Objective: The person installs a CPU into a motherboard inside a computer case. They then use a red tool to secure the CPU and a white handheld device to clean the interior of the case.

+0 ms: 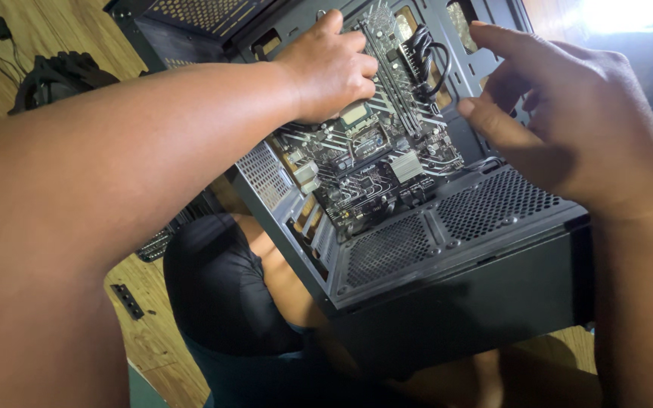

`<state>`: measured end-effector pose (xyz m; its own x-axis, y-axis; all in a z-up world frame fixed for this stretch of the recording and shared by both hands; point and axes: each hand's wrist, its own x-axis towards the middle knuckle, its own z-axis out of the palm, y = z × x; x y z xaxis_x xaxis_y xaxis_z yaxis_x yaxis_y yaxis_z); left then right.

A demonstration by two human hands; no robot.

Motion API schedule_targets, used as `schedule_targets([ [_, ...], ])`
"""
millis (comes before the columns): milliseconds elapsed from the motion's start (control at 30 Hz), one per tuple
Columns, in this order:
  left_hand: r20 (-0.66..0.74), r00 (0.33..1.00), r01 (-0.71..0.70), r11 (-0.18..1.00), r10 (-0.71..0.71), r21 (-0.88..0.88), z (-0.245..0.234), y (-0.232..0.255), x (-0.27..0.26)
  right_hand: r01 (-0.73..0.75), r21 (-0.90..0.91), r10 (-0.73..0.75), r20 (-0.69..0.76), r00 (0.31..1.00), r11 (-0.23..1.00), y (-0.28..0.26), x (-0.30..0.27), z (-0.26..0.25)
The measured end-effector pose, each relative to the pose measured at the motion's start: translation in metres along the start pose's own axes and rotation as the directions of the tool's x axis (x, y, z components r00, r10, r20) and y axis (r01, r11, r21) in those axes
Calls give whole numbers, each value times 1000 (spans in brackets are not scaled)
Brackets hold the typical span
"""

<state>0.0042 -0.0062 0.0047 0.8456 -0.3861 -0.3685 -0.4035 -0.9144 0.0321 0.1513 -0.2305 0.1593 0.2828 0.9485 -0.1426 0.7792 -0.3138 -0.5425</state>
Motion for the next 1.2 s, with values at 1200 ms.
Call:
schedule_targets([
  [1200, 18, 920, 365, 836, -393, -409, -46, -11, -22, 49, -57, -56, -128, 990, 997, 8, -6, 6],
])
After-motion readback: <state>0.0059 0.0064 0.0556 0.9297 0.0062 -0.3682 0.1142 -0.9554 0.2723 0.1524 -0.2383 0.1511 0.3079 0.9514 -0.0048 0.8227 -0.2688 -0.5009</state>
